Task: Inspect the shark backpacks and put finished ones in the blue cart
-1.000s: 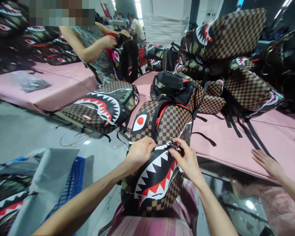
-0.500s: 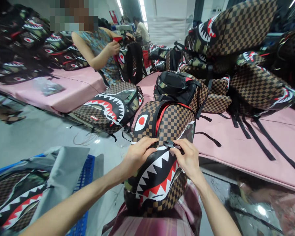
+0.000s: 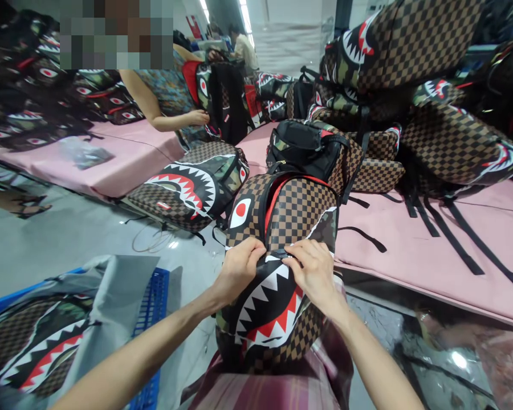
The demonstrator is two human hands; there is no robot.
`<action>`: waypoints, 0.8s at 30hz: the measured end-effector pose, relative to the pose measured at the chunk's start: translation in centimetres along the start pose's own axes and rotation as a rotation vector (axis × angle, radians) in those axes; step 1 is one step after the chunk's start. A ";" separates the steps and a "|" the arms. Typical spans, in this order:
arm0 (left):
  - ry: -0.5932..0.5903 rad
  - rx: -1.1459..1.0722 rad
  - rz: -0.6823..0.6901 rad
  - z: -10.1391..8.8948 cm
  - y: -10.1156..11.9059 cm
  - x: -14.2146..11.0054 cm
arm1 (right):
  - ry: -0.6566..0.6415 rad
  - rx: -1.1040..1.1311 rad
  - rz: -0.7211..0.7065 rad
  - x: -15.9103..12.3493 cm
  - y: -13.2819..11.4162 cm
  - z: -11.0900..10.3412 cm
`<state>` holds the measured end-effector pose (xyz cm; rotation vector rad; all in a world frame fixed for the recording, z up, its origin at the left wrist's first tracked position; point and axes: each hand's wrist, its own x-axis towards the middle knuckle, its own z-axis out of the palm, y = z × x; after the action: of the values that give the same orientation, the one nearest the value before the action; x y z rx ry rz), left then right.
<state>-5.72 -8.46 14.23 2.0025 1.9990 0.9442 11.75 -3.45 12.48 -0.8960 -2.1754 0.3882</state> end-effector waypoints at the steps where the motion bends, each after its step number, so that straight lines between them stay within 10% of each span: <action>1: 0.003 -0.010 -0.005 0.0 0.1 0.0 | -0.010 -0.009 -0.018 0.2 -0.2 0.0; 15: 0.058 0.051 0.075 1.0 -0.2 -0.3 | -0.121 -0.119 -0.073 1.9 -2.3 0.0; 21: -0.316 -0.064 -0.075 -6.4 -9.4 -2.0 | 0.083 0.592 0.491 -1.7 5.2 -1.4; 24: -0.195 0.225 -0.260 -8.2 -14.8 -3.1 | 0.335 0.667 0.878 -3.7 11.3 -1.9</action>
<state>-22.24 -12.55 11.97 1.7926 2.2616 0.4697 20.36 1.98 5.97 -1.3401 -1.1158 1.1951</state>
